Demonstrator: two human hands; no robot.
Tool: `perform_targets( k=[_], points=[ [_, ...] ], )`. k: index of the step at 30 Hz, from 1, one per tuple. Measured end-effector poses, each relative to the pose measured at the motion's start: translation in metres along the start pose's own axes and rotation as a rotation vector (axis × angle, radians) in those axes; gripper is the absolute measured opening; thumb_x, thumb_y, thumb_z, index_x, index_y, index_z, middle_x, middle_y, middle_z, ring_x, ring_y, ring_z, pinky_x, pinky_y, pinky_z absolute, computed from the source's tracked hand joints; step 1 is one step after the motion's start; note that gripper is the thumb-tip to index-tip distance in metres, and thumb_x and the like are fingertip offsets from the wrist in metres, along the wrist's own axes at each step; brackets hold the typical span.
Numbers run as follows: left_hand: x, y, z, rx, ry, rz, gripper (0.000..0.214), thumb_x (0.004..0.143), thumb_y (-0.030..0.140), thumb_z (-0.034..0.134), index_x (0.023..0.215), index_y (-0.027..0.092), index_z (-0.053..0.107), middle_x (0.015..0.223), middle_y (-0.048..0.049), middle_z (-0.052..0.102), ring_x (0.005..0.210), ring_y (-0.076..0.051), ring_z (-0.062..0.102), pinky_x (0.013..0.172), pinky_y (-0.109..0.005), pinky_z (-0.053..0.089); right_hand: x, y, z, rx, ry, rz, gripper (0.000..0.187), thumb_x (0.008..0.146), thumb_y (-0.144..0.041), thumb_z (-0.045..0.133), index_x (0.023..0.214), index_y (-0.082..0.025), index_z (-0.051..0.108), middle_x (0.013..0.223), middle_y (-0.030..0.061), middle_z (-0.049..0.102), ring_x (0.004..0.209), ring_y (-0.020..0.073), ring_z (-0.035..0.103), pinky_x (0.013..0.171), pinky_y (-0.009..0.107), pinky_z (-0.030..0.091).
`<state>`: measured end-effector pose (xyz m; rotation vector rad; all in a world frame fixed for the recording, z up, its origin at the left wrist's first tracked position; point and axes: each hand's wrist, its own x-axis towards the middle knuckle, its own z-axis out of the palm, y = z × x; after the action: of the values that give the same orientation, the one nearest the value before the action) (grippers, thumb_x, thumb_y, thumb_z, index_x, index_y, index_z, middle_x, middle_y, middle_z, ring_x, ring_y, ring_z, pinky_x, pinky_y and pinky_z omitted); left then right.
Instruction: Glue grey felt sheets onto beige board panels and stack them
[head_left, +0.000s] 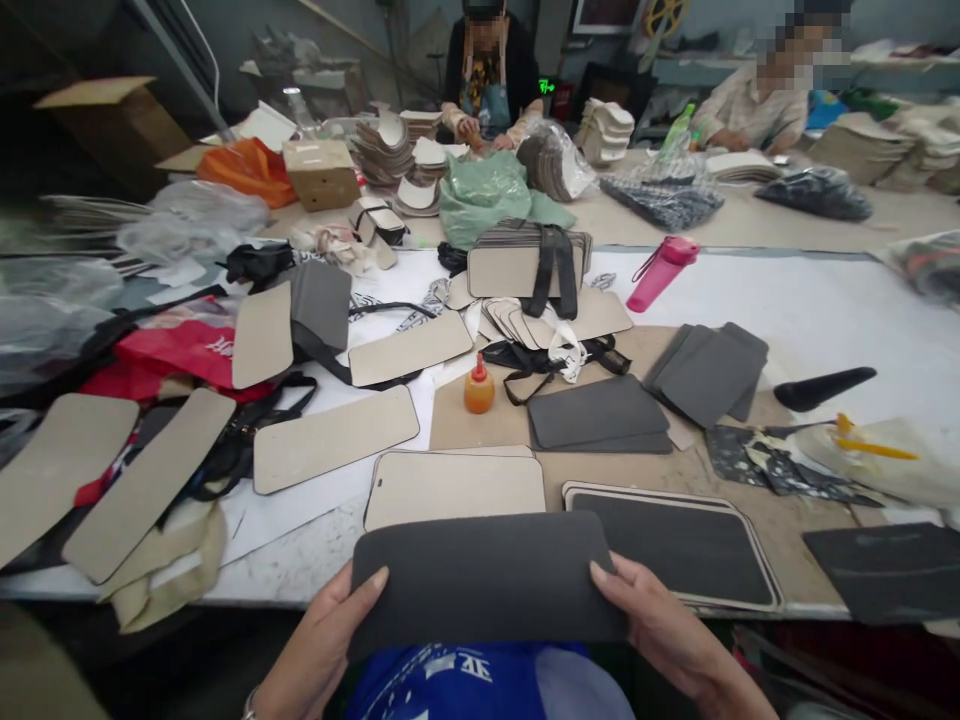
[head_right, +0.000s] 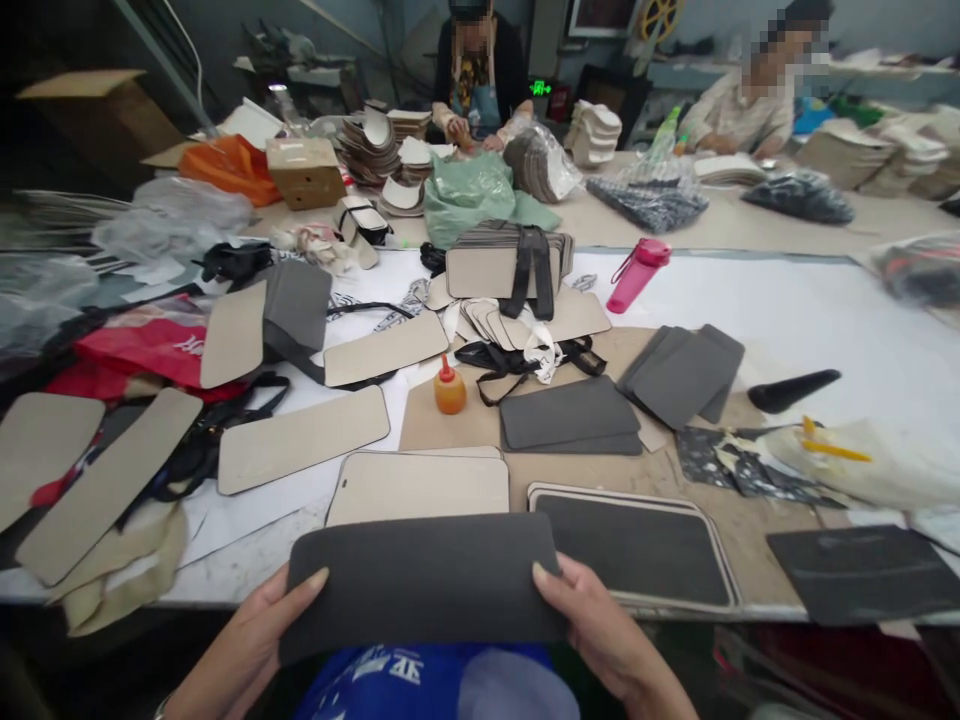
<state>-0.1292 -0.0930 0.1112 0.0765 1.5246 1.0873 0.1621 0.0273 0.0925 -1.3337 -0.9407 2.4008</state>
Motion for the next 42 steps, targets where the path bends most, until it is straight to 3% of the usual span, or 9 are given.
perform_targets(
  k=[3,9,13,16,21,29,42],
  points=[
    [0.014,-0.001,-0.025,-0.033,0.006,-0.024,0.059,0.055,0.046,0.073,0.104,0.016,0.062,0.098,-0.0098,0.068,0.092,-0.029,0.062,0.081,-0.041,0.051,0.014,0.003,0.021,-0.112,0.057,-0.047,0.048,0.072,-0.049,0.060,0.107,-0.016,0.061,0.097,0.0081,0.066,0.091,0.0221,0.060,0.086,0.036,0.044],
    [0.064,0.008,-0.065,0.016,0.005,0.035,0.044,0.055,0.043,0.072,0.087,0.013,0.065,0.078,-0.0069,0.070,0.075,-0.023,0.064,0.075,-0.036,0.051,0.068,0.019,0.043,-0.705,0.502,-0.246,0.042,0.066,-0.058,0.054,0.068,-0.017,0.061,0.068,0.0043,0.063,0.070,0.0209,0.057,0.065,0.030,0.045],
    [0.103,0.020,-0.080,0.226,-0.076,0.165,0.041,0.059,0.051,0.063,0.076,0.014,0.063,0.072,-0.0048,0.066,0.070,-0.020,0.060,0.067,-0.031,0.048,0.091,0.032,0.049,-1.008,0.710,-0.303,0.036,0.078,-0.049,0.036,0.070,-0.020,0.055,0.074,0.0071,0.062,0.074,0.0206,0.057,0.068,0.029,0.043],
    [0.128,0.029,-0.082,0.510,-0.059,0.263,0.040,0.061,0.057,0.054,0.060,0.017,0.058,0.056,0.0007,0.057,0.059,-0.016,0.052,0.057,-0.026,0.041,0.096,0.034,0.051,-1.108,0.796,-0.285,0.032,0.080,-0.044,0.032,0.071,-0.021,0.054,0.076,0.0073,0.062,0.074,0.0202,0.056,0.069,0.030,0.042],
    [0.148,0.037,-0.079,0.871,0.100,0.318,0.037,0.062,0.055,0.049,0.052,0.019,0.052,0.047,0.0044,0.046,0.053,-0.013,0.042,0.053,-0.024,0.032,0.099,0.029,0.050,-1.277,0.881,-0.140,0.035,0.082,-0.049,0.036,0.063,-0.022,0.048,0.065,0.0016,0.056,0.061,0.0163,0.051,0.060,0.027,0.036],
    [0.148,0.029,-0.071,0.956,0.212,0.295,0.030,0.062,0.048,0.051,0.049,0.021,0.051,0.045,0.0039,0.049,0.052,-0.014,0.046,0.052,-0.025,0.032,0.113,0.027,0.051,-1.424,0.916,0.039,0.035,0.087,-0.047,0.036,0.072,-0.021,0.054,0.075,0.0009,0.058,0.066,0.0143,0.054,0.053,0.024,0.029],
    [0.150,0.022,-0.062,1.076,0.285,0.312,0.031,0.065,0.049,0.051,0.050,0.022,0.052,0.046,0.0037,0.052,0.050,-0.015,0.048,0.051,-0.025,0.033,0.120,0.027,0.045,-1.436,0.929,0.084,0.028,0.090,-0.040,0.037,0.076,-0.021,0.054,0.082,0.0039,0.063,0.072,0.0159,0.060,0.057,0.025,0.032]
  ],
)
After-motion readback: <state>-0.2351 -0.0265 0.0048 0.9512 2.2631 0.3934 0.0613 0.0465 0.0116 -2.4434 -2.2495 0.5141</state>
